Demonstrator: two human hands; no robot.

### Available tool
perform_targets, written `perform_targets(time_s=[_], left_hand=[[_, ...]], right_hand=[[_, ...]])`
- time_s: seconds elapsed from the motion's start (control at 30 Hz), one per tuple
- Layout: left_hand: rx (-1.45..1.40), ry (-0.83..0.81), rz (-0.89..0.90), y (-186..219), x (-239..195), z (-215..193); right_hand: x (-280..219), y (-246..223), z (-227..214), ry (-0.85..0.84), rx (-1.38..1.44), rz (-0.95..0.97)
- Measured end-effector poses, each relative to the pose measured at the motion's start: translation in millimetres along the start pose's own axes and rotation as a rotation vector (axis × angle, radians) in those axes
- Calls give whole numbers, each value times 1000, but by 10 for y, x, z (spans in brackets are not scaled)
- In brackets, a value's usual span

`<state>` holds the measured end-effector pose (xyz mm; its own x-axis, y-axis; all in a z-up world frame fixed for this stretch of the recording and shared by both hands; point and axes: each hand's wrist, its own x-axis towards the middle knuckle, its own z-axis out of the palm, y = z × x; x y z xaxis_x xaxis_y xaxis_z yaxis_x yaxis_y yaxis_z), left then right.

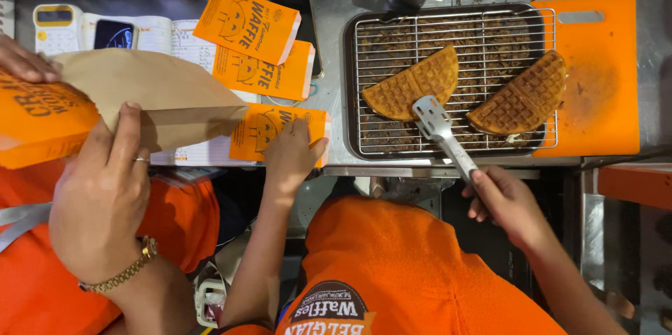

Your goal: The person assembles waffles by spreading toppings with a spatula, flipping waffle halves, and placing them into branded paper wrappers. The person handles waffles, wrappers, and toppings in a commercial kitchen setting.

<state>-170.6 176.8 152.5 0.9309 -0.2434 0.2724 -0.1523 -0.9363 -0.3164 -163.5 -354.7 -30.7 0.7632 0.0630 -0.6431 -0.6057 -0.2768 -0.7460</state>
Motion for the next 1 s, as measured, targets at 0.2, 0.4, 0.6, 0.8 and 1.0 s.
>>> perform_targets(time_s=[0.2,0.4,0.6,0.8,1.0], left_hand=[[179,-123,-101,341,448,-418],[-802,-282,-361,1656,721,854],[-839,-359,-375,1673,68,2113],[-794,-264,-282,1711,340,1693],[-704,-205,-280,1789,170,1847]], right_hand=[[232,-241,322,-9,177,-128],[222,-371,233,-85,84,-80],[619,-703,-60,-65,-157,-92],[994,-1012,182,-120,-30,-214],[559,-791,135,-75,-20,-316]])
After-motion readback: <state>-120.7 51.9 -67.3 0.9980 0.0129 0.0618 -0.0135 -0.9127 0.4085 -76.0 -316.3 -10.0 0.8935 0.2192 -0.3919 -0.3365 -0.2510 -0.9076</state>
